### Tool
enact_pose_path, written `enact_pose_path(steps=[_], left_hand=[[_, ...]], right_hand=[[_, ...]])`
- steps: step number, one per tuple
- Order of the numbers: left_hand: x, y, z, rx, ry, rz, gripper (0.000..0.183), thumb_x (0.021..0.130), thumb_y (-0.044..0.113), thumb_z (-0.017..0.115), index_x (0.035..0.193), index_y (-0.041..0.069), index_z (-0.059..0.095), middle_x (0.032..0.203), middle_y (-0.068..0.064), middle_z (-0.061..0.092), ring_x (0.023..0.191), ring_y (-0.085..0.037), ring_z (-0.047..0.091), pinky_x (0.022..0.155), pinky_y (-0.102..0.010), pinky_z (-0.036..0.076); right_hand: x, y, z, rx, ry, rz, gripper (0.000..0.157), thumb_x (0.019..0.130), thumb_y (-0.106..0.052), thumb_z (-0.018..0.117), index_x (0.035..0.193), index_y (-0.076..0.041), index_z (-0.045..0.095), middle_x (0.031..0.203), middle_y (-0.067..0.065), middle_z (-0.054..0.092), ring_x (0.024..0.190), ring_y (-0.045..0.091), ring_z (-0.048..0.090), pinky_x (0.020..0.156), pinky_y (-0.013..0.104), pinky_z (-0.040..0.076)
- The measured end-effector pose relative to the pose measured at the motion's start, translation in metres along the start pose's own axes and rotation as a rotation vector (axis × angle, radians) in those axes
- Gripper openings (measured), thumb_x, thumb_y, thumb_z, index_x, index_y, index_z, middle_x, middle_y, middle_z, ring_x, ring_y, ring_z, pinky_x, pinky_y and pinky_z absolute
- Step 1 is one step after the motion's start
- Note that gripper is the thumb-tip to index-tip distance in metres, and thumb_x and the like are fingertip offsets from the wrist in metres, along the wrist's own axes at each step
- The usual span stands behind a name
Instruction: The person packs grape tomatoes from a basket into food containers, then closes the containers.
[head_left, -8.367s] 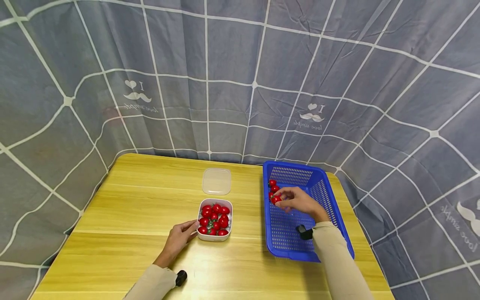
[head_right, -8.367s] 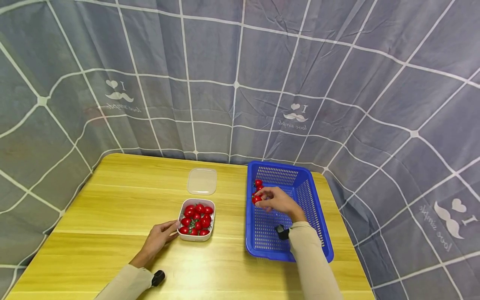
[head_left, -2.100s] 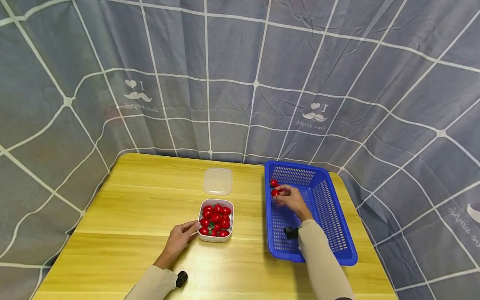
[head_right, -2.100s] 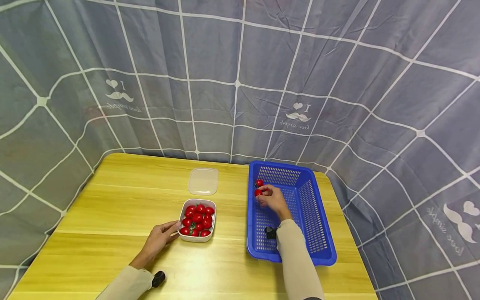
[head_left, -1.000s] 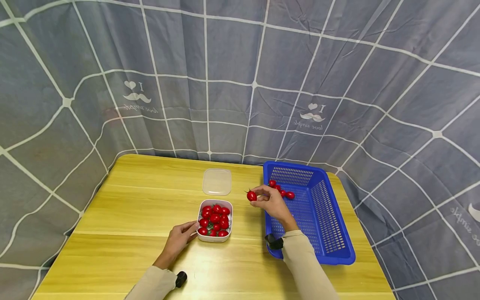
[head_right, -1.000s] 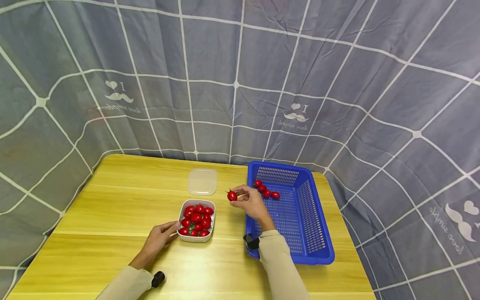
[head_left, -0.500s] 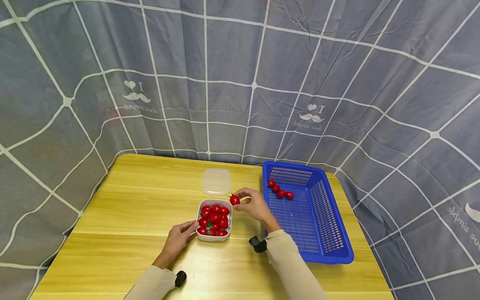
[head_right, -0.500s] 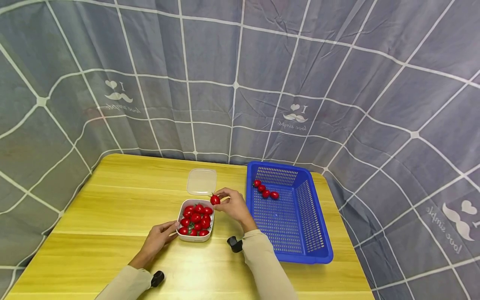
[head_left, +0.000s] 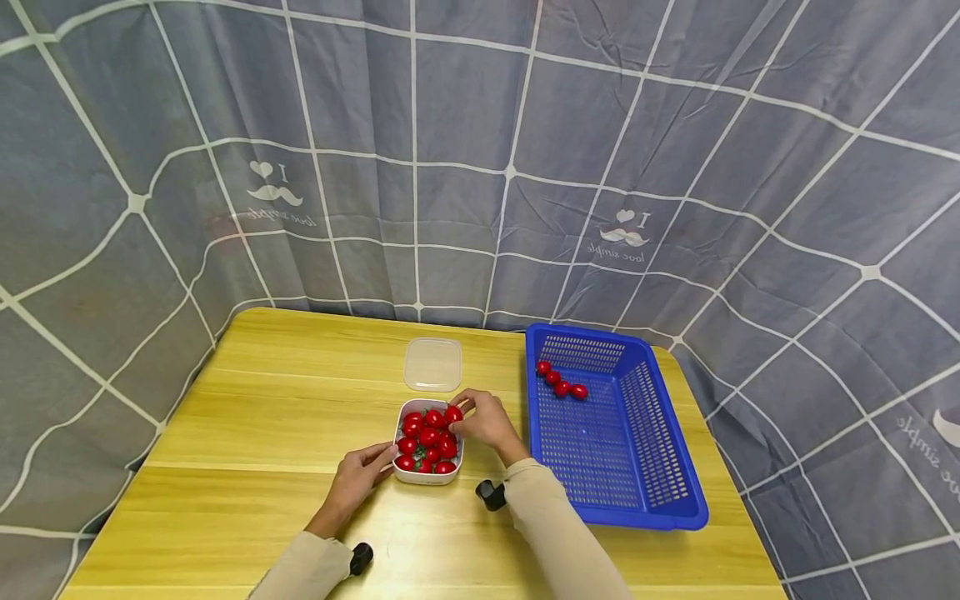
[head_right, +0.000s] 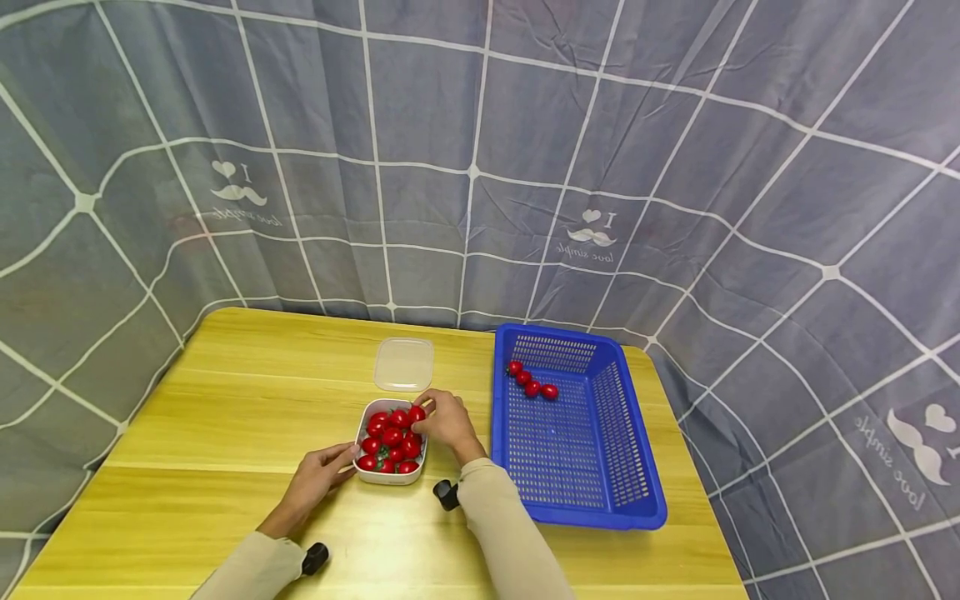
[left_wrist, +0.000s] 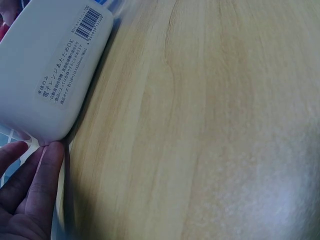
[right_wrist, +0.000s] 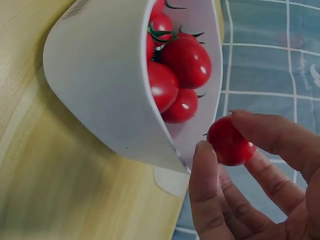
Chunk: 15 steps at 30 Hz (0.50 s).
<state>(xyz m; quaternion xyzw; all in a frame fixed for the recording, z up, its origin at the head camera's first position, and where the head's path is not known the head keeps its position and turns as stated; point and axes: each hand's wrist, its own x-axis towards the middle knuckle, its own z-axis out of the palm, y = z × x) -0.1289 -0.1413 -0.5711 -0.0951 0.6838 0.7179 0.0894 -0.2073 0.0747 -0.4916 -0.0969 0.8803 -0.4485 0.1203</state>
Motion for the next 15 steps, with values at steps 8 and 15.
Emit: enact_pose_path(steps=[8,15], left_hand=[[0.0013,-0.0008,0.0002,0.0,-0.002,0.002,0.043,0.097,0.016,0.059,0.126,-0.015,0.054,0.131,-0.03,0.053,0.119,-0.033,0.055,0.09,-0.028,0.054],[0.0019,-0.0013,0.0,0.011,-0.001,0.0,0.043,0.097,0.017,0.06,0.126,-0.015,0.055,0.131,-0.03,0.053,0.12,-0.034,0.054,0.09,-0.028,0.054]], right_hand=[[-0.0003,0.0002,0.002,-0.061,0.015,0.002,0.03,0.07,0.0,0.08,0.098,0.0,0.069,0.083,0.013,0.068,0.067,0.013,0.055,0.055,0.02,0.048],[-0.003,-0.0045,-0.0044,-0.085,0.036,-0.012,0.03,0.072,-0.006,0.08,0.101,-0.003,0.07,0.088,0.013,0.07,0.082,0.024,0.059,0.063,0.025,0.046]])
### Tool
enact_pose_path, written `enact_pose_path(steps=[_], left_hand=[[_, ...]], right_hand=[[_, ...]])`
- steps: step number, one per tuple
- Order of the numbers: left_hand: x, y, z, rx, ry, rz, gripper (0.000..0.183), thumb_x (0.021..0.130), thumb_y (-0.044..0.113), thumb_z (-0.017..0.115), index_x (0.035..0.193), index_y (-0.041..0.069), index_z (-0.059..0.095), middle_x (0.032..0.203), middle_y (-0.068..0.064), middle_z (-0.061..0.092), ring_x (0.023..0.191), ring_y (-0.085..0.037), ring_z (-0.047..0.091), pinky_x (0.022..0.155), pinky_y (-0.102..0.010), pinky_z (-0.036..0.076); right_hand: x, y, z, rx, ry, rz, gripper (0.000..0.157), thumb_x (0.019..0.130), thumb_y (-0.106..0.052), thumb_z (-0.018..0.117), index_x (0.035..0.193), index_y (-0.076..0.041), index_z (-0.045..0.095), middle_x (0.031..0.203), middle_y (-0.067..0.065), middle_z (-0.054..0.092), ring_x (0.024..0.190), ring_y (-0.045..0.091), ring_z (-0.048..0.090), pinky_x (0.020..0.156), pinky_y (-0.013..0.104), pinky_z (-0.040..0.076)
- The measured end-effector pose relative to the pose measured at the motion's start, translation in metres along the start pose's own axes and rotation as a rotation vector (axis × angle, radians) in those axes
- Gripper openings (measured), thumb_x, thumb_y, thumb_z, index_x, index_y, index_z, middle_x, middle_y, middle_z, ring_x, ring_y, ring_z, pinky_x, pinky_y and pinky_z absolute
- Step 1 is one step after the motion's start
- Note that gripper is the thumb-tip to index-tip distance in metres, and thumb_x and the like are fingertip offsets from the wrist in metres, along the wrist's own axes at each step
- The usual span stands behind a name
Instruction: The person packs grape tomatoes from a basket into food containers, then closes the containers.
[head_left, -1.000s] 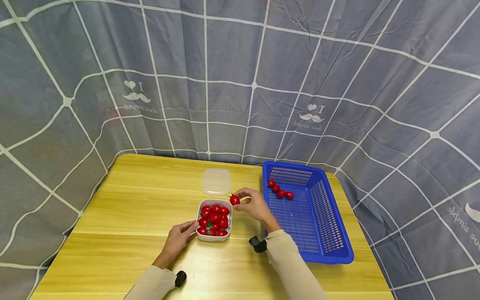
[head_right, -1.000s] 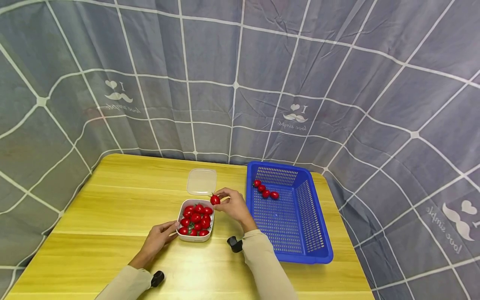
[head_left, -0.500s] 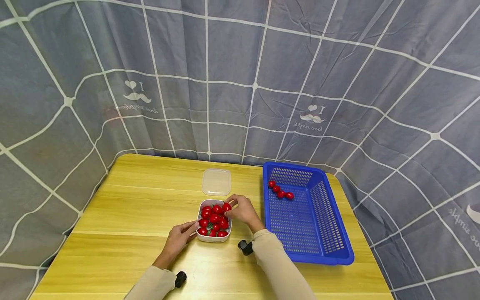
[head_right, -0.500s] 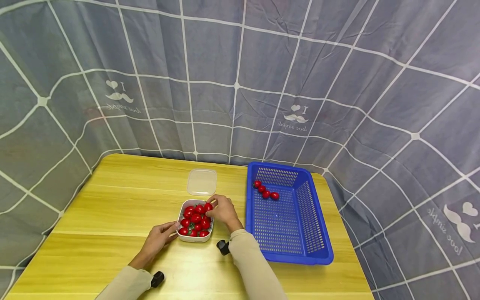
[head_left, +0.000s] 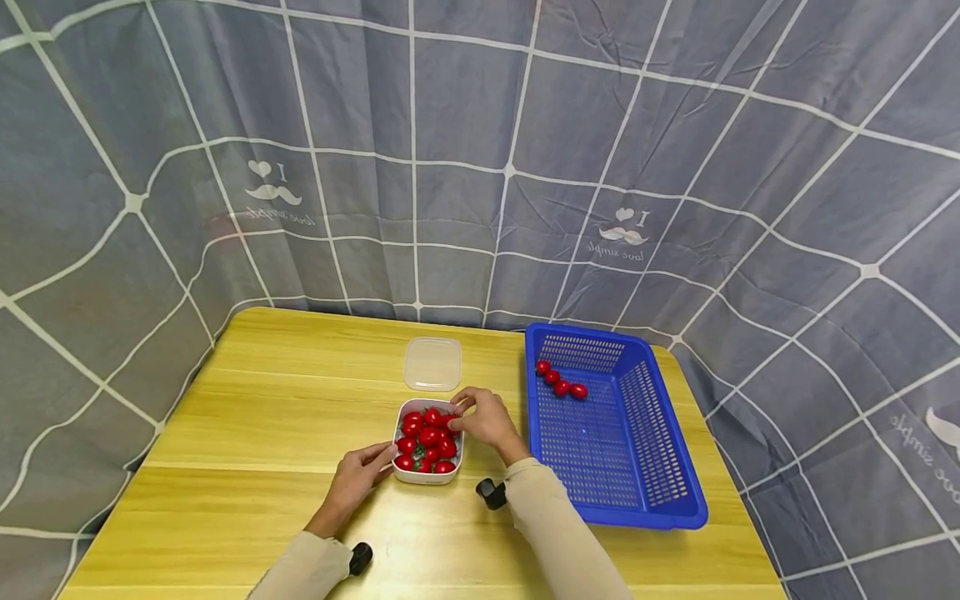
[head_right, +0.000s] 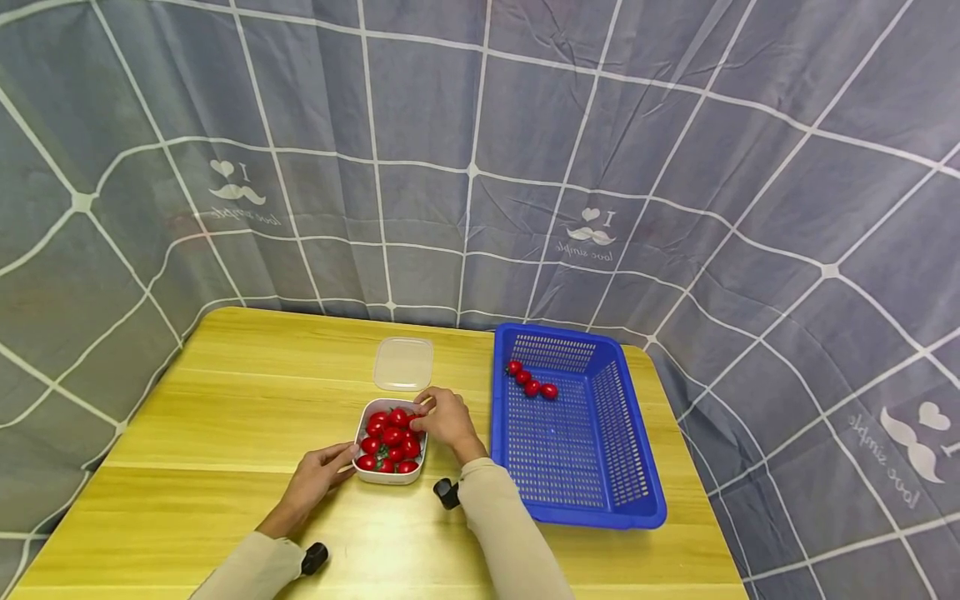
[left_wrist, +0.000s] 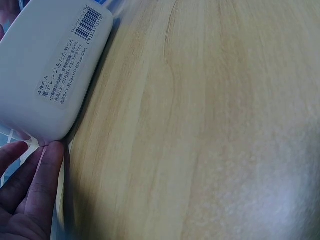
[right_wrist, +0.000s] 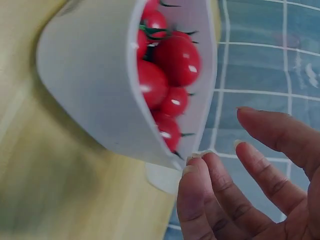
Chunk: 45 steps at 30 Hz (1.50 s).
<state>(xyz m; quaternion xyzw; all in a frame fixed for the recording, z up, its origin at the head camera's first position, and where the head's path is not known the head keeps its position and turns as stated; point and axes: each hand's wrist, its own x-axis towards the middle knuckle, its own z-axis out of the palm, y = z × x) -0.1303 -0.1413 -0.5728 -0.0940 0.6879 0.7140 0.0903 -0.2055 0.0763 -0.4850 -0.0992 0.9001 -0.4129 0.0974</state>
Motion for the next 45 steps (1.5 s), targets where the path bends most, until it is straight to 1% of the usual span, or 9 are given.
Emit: enact_pose_path(steps=[3,7,12,17,24,30,36,39,45], left_hand=[[0.0,0.0,0.0,-0.007,0.005,-0.002,0.042,0.097,0.016,0.06,0.126,-0.014,0.055,0.131,-0.03,0.053,0.119,-0.035,0.055,0.09,-0.028,0.054],[0.0,0.0,0.0,-0.009,0.008,-0.004,0.041,0.097,0.015,0.059,0.126,-0.014,0.055,0.13,-0.03,0.054,0.119,-0.034,0.055,0.089,-0.028,0.054],[0.0,0.0,0.0,-0.012,0.016,-0.009,0.042,0.097,0.016,0.06,0.126,-0.014,0.056,0.129,-0.029,0.055,0.116,-0.033,0.057,0.089,-0.028,0.055],[-0.001,0.0,0.0,-0.014,0.019,-0.011,0.042,0.097,0.016,0.06,0.125,-0.014,0.056,0.129,-0.029,0.055,0.116,-0.032,0.058,0.089,-0.028,0.055],[-0.001,0.0,0.0,-0.015,0.013,-0.007,0.042,0.097,0.016,0.06,0.126,-0.014,0.055,0.13,-0.029,0.054,0.118,-0.033,0.056,0.09,-0.028,0.054],[-0.002,0.001,0.001,-0.01,0.009,-0.01,0.044,0.097,0.018,0.061,0.127,-0.014,0.055,0.131,-0.03,0.053,0.118,-0.034,0.056,0.09,-0.029,0.054],[-0.002,0.001,0.0,-0.01,0.013,-0.011,0.043,0.097,0.017,0.06,0.126,-0.014,0.055,0.131,-0.03,0.054,0.117,-0.034,0.057,0.09,-0.029,0.054],[-0.002,0.001,0.001,-0.01,0.012,-0.012,0.043,0.097,0.017,0.06,0.126,-0.014,0.055,0.13,-0.03,0.053,0.117,-0.034,0.057,0.09,-0.03,0.054],[-0.001,-0.001,0.001,-0.011,0.011,-0.002,0.042,0.097,0.015,0.06,0.126,-0.014,0.055,0.13,-0.03,0.054,0.117,-0.033,0.057,0.09,-0.031,0.054]], right_hand=[[-0.001,-0.004,-0.009,0.021,0.019,-0.018,0.03,0.073,-0.006,0.079,0.102,-0.002,0.07,0.091,0.014,0.07,0.078,0.025,0.062,0.06,0.024,0.048],[-0.003,-0.007,-0.025,0.07,0.052,-0.046,0.03,0.075,-0.005,0.078,0.103,-0.001,0.069,0.092,0.015,0.069,0.066,0.019,0.062,0.055,0.024,0.051],[-0.005,-0.002,-0.047,0.135,0.124,-0.073,0.028,0.078,-0.004,0.077,0.104,0.0,0.069,0.093,0.015,0.069,0.068,0.022,0.06,0.057,0.026,0.052],[-0.007,0.008,-0.069,0.186,0.191,-0.051,0.028,0.078,-0.001,0.077,0.105,0.002,0.069,0.094,0.016,0.07,0.068,0.023,0.06,0.057,0.026,0.053],[-0.006,0.03,-0.094,0.262,0.228,-0.023,0.032,0.079,0.004,0.075,0.11,0.005,0.066,0.1,0.024,0.066,0.07,0.024,0.063,0.064,0.042,0.059],[-0.005,0.044,-0.109,0.278,0.257,0.017,0.036,0.079,0.003,0.075,0.113,0.005,0.065,0.104,0.024,0.065,0.074,0.018,0.06,0.068,0.037,0.059],[-0.001,0.06,-0.118,0.31,0.29,0.034,0.037,0.079,0.004,0.074,0.114,0.008,0.063,0.103,0.028,0.064,0.07,0.01,0.06,0.058,0.024,0.055],[0.002,0.069,-0.121,0.292,0.326,0.035,0.036,0.078,0.005,0.075,0.113,0.007,0.064,0.103,0.028,0.064,0.07,0.009,0.06,0.057,0.019,0.052],[0.007,0.096,-0.129,0.215,0.402,0.033,0.037,0.077,0.006,0.075,0.112,0.008,0.065,0.106,0.031,0.064,0.07,0.009,0.06,0.055,0.016,0.047]])
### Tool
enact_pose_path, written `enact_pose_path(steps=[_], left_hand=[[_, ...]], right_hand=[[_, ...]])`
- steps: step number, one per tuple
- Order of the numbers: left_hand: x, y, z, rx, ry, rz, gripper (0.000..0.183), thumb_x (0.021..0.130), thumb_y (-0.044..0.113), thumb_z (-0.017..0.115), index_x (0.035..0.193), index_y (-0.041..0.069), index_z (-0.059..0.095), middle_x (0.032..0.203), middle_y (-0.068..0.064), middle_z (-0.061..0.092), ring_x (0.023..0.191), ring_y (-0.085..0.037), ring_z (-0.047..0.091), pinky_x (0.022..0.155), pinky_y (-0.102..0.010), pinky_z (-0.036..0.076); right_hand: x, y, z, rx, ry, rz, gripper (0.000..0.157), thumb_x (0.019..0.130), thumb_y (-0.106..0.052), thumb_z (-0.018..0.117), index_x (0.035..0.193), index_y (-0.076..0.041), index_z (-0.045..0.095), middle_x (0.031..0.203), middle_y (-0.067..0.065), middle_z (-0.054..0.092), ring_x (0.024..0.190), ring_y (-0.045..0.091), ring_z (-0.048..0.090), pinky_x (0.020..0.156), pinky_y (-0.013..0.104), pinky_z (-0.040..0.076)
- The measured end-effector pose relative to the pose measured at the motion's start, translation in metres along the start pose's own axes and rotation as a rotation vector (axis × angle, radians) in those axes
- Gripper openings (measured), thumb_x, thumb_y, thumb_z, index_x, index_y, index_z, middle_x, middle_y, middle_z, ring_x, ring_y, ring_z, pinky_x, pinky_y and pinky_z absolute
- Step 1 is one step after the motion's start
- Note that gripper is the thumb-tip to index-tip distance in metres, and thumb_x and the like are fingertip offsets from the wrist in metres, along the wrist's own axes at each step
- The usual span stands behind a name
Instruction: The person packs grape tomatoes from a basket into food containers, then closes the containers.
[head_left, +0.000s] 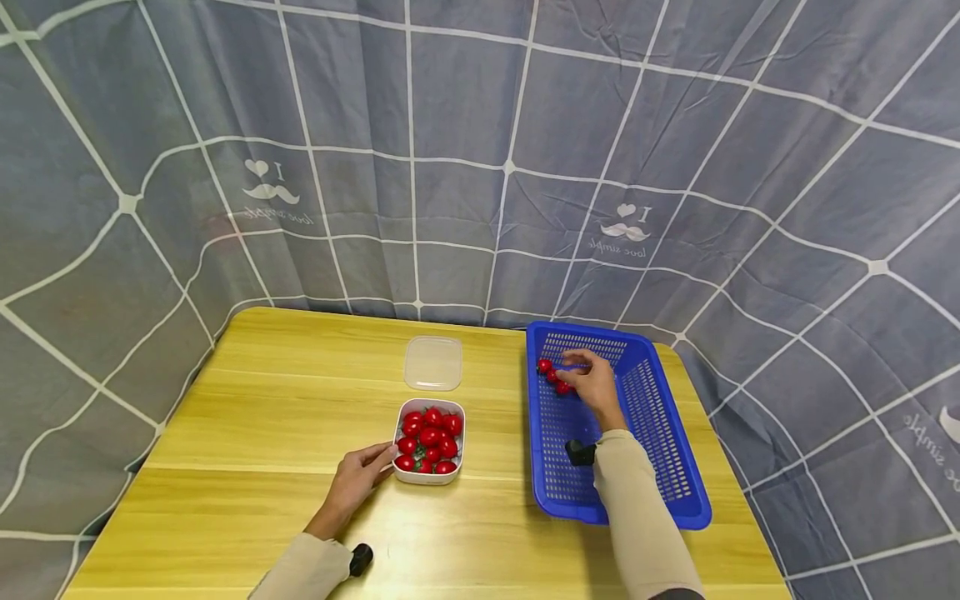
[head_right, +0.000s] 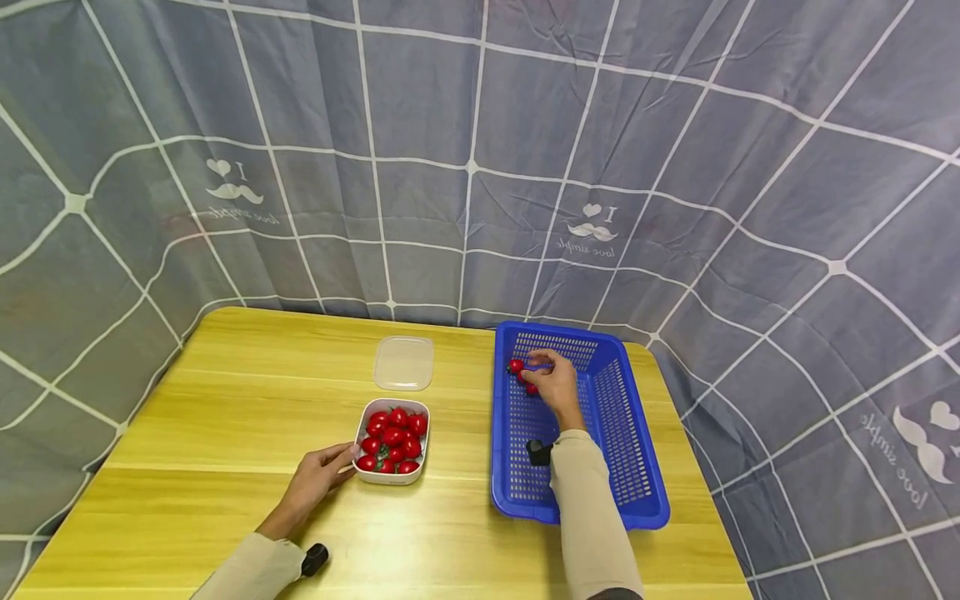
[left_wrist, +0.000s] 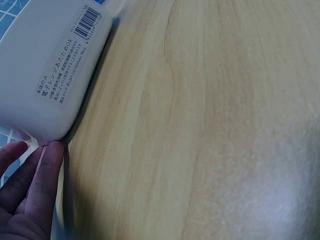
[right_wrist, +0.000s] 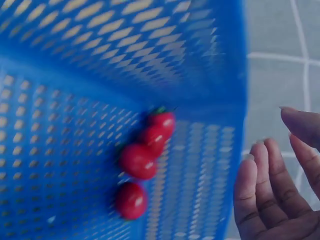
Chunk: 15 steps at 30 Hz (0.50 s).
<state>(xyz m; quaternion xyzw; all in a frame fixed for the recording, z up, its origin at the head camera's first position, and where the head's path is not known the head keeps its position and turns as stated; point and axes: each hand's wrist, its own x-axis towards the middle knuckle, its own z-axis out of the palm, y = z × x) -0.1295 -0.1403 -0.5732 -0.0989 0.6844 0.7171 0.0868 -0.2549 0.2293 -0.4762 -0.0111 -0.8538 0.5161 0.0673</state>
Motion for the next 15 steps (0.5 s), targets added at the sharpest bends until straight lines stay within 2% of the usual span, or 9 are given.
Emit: enact_pose_path(steps=[5,9,12,15], left_hand=[[0.0,-0.001,0.0,0.008,0.004,-0.002,0.042,0.096,0.016,0.061,0.125,-0.015,0.056,0.129,-0.03,0.054,0.115,-0.033,0.058,0.09,-0.031,0.054],[0.0,0.0,0.0,0.016,0.006,-0.007,0.042,0.097,0.017,0.061,0.125,-0.014,0.056,0.129,-0.03,0.055,0.115,-0.033,0.059,0.09,-0.031,0.054],[0.0,0.0,0.0,0.016,0.007,-0.006,0.042,0.097,0.016,0.06,0.125,-0.014,0.056,0.129,-0.03,0.055,0.116,-0.034,0.058,0.09,-0.031,0.054],[0.0,0.0,0.0,0.012,0.006,-0.006,0.041,0.097,0.016,0.06,0.126,-0.014,0.056,0.13,-0.03,0.054,0.118,-0.035,0.056,0.091,-0.031,0.054]], right_hand=[[0.005,0.021,-0.007,-0.059,0.031,0.034,0.04,0.076,0.004,0.077,0.114,0.007,0.065,0.109,0.027,0.065,0.087,0.026,0.062,0.064,0.017,0.049],[0.009,0.033,-0.009,-0.065,0.019,0.065,0.043,0.076,0.006,0.076,0.117,0.007,0.063,0.114,0.028,0.063,0.101,0.041,0.059,0.08,0.03,0.052],[0.011,0.04,-0.009,-0.086,0.009,0.103,0.045,0.076,0.006,0.075,0.119,0.007,0.062,0.118,0.028,0.061,0.106,0.044,0.056,0.089,0.041,0.051],[0.013,0.047,-0.01,-0.122,0.001,0.155,0.047,0.077,0.005,0.075,0.121,0.006,0.061,0.122,0.027,0.059,0.107,0.043,0.056,0.089,0.045,0.05]])
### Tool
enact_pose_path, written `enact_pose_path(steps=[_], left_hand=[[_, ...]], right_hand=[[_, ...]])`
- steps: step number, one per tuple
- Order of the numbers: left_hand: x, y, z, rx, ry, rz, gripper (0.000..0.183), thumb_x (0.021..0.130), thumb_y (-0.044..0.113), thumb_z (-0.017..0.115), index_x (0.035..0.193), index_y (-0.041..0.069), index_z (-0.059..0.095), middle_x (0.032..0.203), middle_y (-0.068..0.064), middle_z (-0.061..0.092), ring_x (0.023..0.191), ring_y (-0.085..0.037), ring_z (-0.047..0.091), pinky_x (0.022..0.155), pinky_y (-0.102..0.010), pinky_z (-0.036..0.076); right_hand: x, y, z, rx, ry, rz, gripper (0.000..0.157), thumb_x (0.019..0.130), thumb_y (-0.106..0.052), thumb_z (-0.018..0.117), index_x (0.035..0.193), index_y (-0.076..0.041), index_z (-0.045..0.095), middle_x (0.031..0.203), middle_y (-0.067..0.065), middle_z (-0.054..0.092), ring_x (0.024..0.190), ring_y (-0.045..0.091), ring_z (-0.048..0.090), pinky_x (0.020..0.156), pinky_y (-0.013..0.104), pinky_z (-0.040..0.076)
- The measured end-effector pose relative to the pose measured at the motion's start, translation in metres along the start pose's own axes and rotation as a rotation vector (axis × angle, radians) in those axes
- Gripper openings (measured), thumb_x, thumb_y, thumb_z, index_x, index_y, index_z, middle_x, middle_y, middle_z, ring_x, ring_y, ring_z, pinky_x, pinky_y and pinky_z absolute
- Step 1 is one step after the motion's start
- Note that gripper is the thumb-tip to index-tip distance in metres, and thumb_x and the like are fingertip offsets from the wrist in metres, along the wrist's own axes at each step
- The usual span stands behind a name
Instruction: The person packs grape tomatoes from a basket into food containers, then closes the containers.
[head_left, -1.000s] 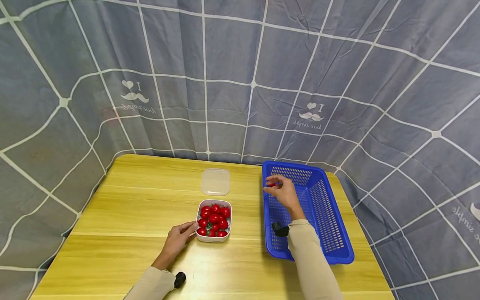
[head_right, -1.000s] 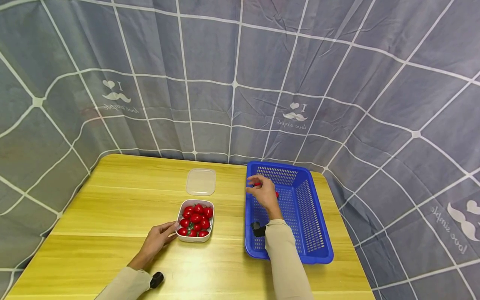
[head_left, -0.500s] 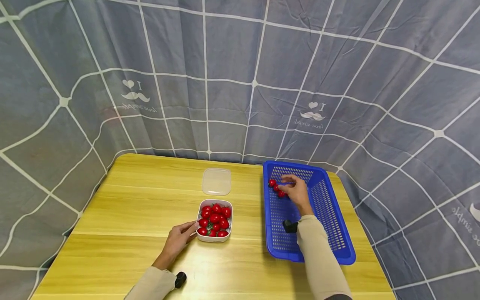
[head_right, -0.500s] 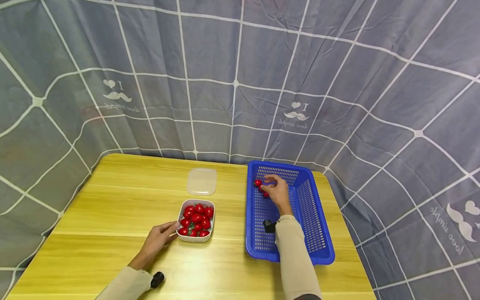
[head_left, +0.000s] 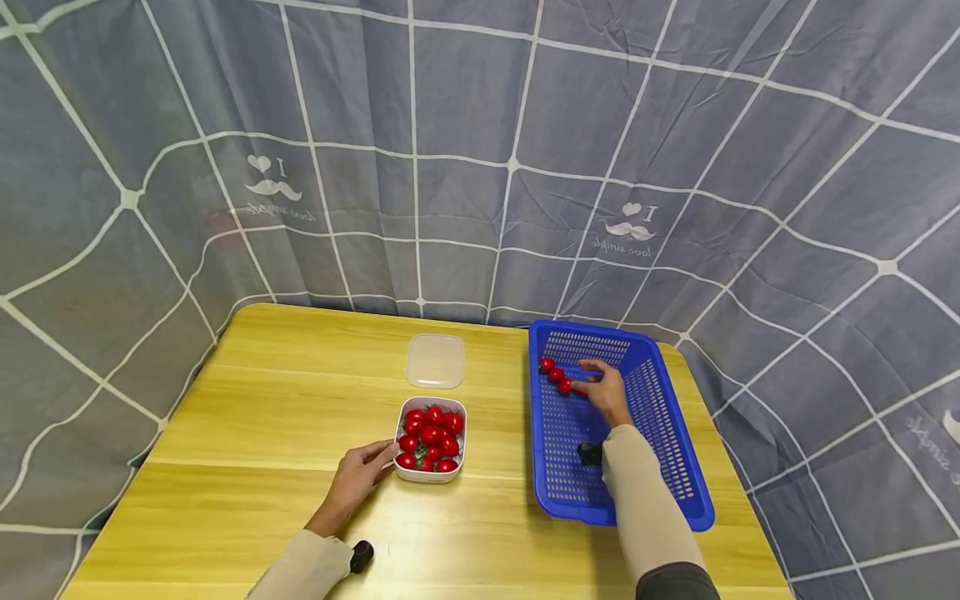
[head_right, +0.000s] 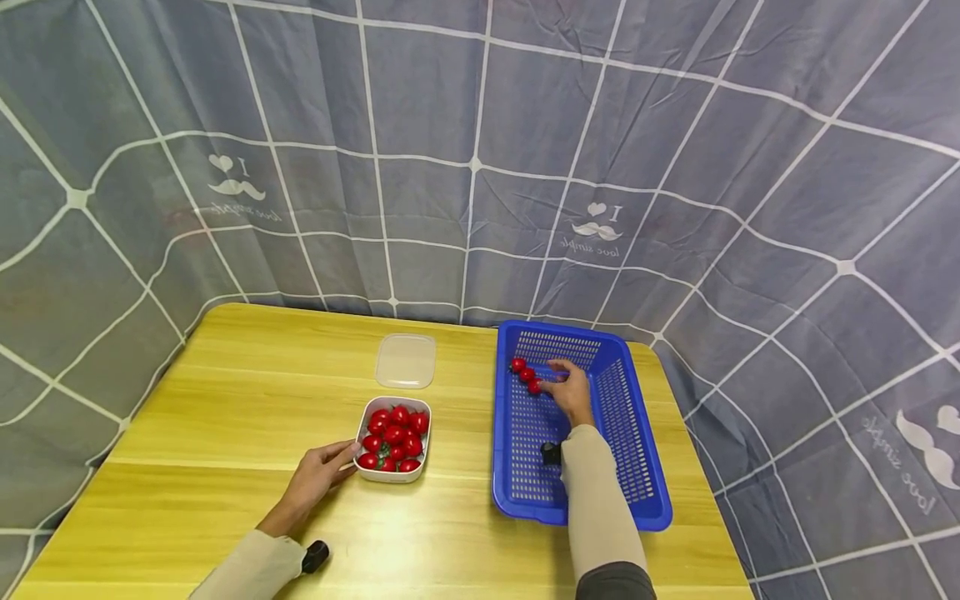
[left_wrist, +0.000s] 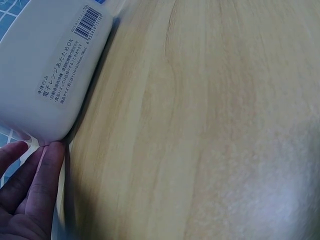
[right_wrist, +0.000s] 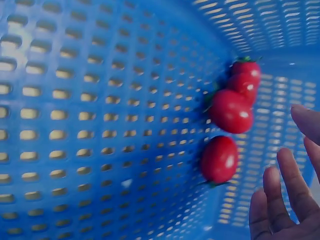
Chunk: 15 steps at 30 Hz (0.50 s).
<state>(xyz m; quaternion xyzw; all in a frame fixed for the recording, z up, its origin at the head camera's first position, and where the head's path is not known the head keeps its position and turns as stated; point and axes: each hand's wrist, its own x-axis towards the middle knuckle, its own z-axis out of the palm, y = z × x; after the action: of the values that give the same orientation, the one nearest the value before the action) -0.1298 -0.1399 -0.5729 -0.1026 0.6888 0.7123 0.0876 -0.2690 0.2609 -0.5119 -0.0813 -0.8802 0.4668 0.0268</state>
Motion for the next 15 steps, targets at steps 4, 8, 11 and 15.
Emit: enact_pose_path(steps=[4,8,11,15], left_hand=[[0.0,0.0,-0.001,0.0,0.001,-0.002,0.042,0.097,0.016,0.059,0.126,-0.014,0.055,0.131,-0.03,0.053,0.118,-0.035,0.056,0.091,-0.031,0.054],[0.0,0.0,-0.001,-0.006,0.001,-0.001,0.042,0.097,0.016,0.059,0.126,-0.014,0.055,0.13,-0.03,0.053,0.118,-0.034,0.056,0.091,-0.03,0.054],[-0.001,0.0,-0.001,-0.017,-0.002,-0.003,0.041,0.097,0.014,0.059,0.126,-0.015,0.055,0.13,-0.03,0.054,0.118,-0.034,0.056,0.09,-0.03,0.054],[-0.001,0.001,-0.001,-0.026,-0.006,0.003,0.041,0.097,0.014,0.059,0.126,-0.015,0.055,0.13,-0.031,0.053,0.119,-0.036,0.055,0.09,-0.029,0.054]], right_hand=[[0.003,0.008,0.002,-0.03,-0.006,0.054,0.049,0.077,0.003,0.076,0.124,0.006,0.06,0.125,0.027,0.058,0.104,0.038,0.056,0.084,0.04,0.049],[0.004,0.018,0.005,0.0,0.002,0.098,0.051,0.078,0.004,0.075,0.126,0.005,0.059,0.128,0.026,0.056,0.101,0.035,0.054,0.084,0.036,0.046],[0.004,0.025,0.007,0.021,0.008,0.124,0.051,0.079,0.005,0.073,0.128,0.005,0.057,0.131,0.026,0.053,0.104,0.036,0.051,0.088,0.04,0.044],[0.003,0.033,0.009,0.033,0.003,0.16,0.051,0.08,0.005,0.071,0.129,0.006,0.055,0.133,0.028,0.05,0.114,0.041,0.048,0.1,0.048,0.041]])
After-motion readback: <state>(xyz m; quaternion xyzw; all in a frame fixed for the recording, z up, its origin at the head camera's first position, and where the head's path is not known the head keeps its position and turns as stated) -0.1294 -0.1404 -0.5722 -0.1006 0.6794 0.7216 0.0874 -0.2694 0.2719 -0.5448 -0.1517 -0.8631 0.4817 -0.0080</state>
